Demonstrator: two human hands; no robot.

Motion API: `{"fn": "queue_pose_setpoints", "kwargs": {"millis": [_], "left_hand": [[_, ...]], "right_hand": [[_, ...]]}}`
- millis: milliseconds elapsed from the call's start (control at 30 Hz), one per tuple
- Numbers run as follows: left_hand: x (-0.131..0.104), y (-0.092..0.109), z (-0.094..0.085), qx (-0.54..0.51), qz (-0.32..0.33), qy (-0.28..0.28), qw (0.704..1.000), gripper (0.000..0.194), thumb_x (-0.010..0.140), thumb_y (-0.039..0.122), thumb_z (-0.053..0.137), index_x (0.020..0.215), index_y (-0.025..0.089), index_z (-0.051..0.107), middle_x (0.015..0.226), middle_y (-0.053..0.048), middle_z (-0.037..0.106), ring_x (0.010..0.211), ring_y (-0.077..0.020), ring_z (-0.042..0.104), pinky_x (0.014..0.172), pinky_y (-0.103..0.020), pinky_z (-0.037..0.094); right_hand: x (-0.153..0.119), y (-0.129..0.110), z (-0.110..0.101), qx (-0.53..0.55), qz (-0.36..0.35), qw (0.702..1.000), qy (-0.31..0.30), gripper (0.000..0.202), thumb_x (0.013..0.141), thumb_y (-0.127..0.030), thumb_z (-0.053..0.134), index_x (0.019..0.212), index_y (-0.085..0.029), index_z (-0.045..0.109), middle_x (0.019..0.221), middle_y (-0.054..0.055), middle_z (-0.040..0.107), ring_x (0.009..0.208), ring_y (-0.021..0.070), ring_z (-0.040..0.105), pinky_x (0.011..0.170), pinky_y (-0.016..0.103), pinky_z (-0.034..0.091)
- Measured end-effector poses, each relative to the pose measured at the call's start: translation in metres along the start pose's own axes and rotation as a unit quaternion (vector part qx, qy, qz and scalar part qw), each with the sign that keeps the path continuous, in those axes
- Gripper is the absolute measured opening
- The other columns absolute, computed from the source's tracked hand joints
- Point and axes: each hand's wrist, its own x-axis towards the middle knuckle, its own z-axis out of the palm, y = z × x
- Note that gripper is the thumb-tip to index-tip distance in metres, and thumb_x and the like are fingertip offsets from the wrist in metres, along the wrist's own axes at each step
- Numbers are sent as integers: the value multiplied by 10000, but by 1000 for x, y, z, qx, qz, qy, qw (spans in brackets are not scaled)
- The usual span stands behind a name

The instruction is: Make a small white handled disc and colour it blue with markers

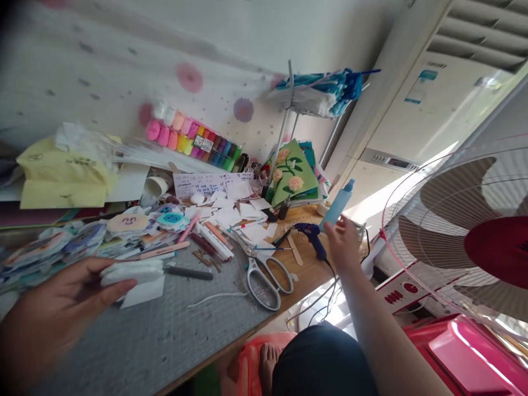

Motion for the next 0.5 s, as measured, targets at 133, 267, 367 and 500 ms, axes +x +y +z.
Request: {"fn": "queue_pose_setpoints", "kwargs": {"millis": [133,267,367,500], "left_hand": [[-2,11,0,-6,7,-26,1000,341,662,480,731,867,216,667,781,18,727,620,-161,650,574,-230,539],[-3,11,0,-13,42,-48,998,268,707,427,727,889,232,698,961,-17,741,814,-203,695,665,-242,563],[-1,8,0,-2,91,-38,995,164,735,355,714,850,239,698,934,-15,746,895,-214,696,725,-258,569],[0,7,1,-1,138,-25,990,69,762,279,678,821,243,669,921,-21,743,914,-218,698,785,-299,571]], "right_hand": [[-30,-60,-9,40,-145,988,-35,173,836,-342,617,897,-190,672,902,70,629,826,211,600,788,376,497],[-86,-119,20,97,-357,820,-438,132,863,-177,590,932,-189,701,954,91,670,883,196,619,800,333,503],[-116,-137,47,44,-371,760,-531,179,814,-121,626,965,-185,698,1026,102,656,963,221,590,857,356,483],[-126,-142,65,46,-330,765,-552,97,775,-76,630,752,-164,663,902,81,645,908,223,575,855,359,455]]}}
